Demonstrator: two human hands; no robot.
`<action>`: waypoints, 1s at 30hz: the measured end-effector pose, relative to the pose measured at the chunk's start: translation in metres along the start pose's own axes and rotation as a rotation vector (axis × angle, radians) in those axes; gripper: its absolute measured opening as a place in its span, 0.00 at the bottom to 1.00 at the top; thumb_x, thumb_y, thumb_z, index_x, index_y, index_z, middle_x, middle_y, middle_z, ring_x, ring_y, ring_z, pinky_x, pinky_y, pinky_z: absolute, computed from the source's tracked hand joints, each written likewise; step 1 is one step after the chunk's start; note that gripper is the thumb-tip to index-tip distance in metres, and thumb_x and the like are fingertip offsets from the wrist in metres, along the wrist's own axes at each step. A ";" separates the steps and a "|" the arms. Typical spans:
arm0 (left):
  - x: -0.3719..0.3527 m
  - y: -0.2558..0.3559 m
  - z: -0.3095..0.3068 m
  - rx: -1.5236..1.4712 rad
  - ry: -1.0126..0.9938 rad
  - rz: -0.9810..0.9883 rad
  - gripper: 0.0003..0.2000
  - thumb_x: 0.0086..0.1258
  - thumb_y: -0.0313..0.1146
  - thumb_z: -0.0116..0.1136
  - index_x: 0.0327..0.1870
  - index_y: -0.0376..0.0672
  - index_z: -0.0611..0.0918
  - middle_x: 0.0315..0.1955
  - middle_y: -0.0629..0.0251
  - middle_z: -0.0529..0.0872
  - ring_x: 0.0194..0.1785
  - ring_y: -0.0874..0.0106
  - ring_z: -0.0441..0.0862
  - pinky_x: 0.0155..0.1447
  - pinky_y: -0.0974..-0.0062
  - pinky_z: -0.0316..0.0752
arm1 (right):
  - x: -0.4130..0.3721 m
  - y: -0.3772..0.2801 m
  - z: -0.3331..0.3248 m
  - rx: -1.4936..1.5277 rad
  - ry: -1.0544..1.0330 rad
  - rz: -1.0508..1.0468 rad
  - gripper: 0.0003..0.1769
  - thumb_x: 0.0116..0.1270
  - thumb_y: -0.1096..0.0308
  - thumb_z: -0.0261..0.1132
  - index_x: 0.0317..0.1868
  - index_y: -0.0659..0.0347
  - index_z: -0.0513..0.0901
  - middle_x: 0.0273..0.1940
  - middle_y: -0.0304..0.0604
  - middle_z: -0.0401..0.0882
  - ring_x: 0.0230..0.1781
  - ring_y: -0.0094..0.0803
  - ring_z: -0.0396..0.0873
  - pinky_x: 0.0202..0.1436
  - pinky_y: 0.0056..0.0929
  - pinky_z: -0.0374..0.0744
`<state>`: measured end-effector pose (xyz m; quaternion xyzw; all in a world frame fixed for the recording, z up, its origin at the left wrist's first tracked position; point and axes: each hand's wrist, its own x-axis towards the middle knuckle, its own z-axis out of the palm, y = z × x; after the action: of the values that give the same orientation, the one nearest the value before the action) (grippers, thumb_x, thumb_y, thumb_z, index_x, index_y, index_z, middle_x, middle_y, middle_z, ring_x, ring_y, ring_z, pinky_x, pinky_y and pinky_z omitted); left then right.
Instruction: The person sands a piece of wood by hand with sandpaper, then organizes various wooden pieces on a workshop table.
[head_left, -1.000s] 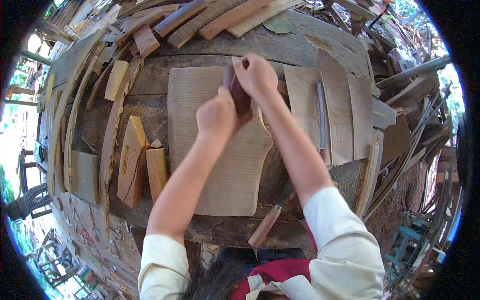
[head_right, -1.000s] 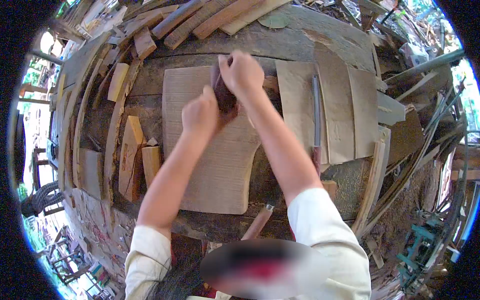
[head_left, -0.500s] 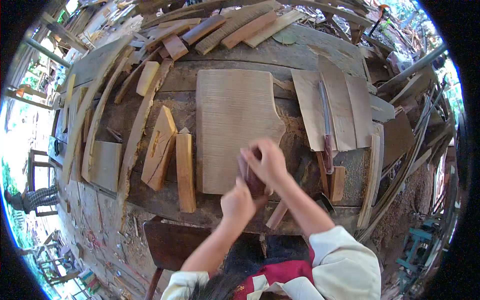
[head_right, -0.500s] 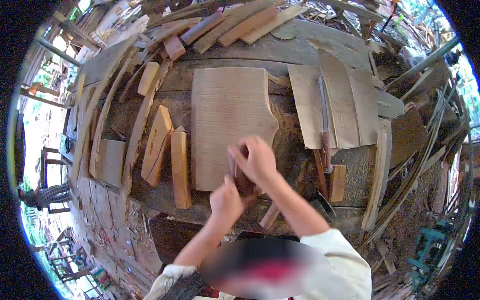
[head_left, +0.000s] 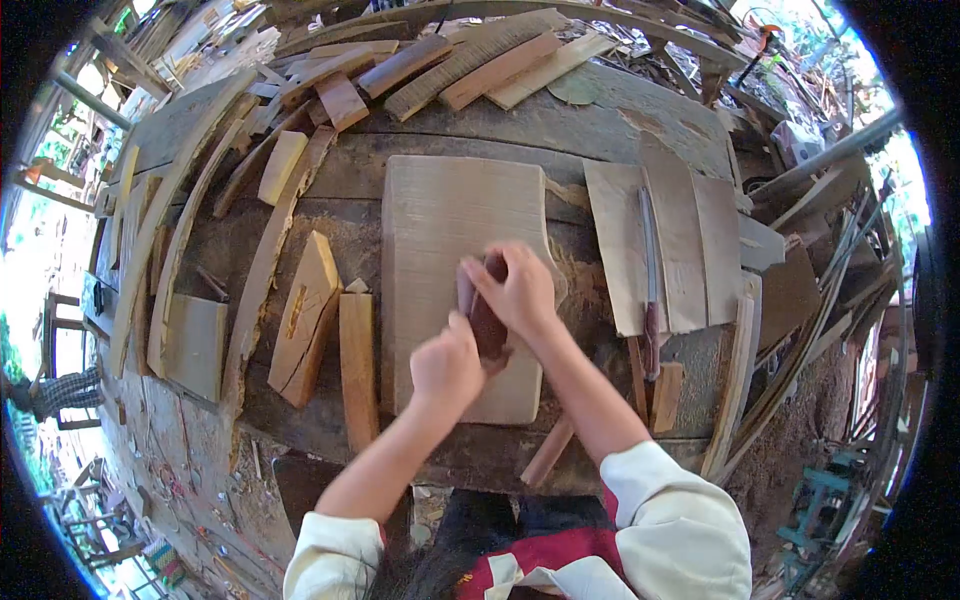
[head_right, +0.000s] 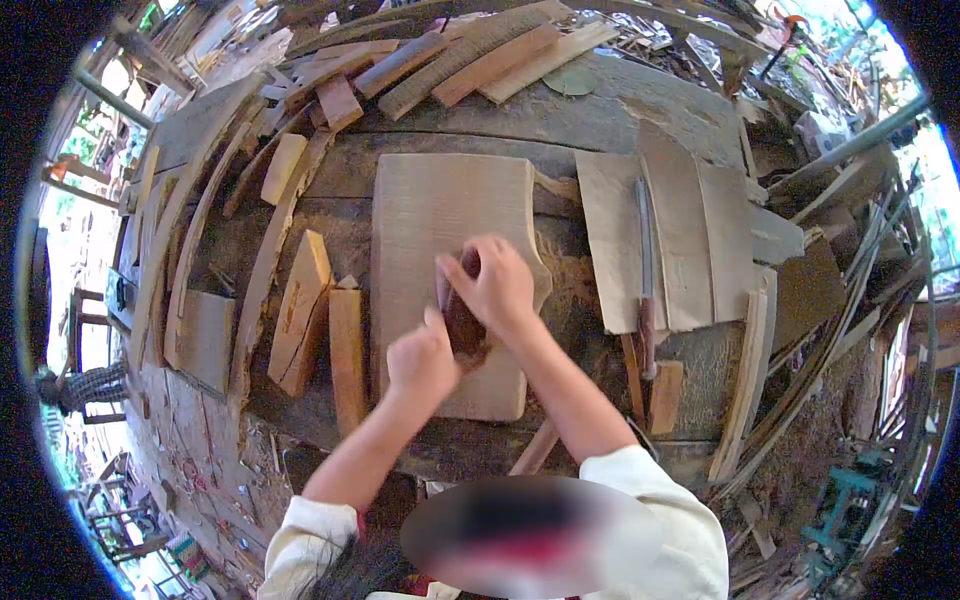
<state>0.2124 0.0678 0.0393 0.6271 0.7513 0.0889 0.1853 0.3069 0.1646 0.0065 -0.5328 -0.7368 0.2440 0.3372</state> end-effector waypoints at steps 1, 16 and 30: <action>0.026 0.001 -0.001 0.039 0.054 0.027 0.28 0.47 0.51 0.67 0.34 0.37 0.69 0.19 0.55 0.81 0.25 0.56 0.82 0.29 0.63 0.76 | 0.026 0.006 0.004 -0.027 -0.003 0.007 0.21 0.56 0.49 0.65 0.31 0.61 0.78 0.32 0.47 0.78 0.35 0.45 0.77 0.39 0.38 0.75; 0.092 -0.018 -0.007 0.100 0.148 0.070 0.05 0.61 0.27 0.45 0.36 0.38 0.70 0.25 0.52 0.82 0.30 0.56 0.82 0.34 0.60 0.77 | 0.087 0.010 0.026 -0.106 0.131 -0.060 0.18 0.60 0.52 0.59 0.32 0.60 0.78 0.35 0.53 0.78 0.35 0.52 0.77 0.39 0.44 0.76; -0.131 -0.036 0.015 -0.079 -0.019 -0.001 0.33 0.41 0.57 0.69 0.35 0.37 0.69 0.18 0.55 0.80 0.22 0.58 0.81 0.25 0.65 0.75 | -0.126 -0.058 0.004 0.076 0.024 0.033 0.13 0.57 0.61 0.64 0.37 0.62 0.76 0.36 0.47 0.77 0.39 0.46 0.75 0.44 0.38 0.74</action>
<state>0.2050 -0.0690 0.0346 0.6195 0.7459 0.1127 0.2171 0.2930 0.0270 0.0159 -0.5346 -0.7140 0.2710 0.3618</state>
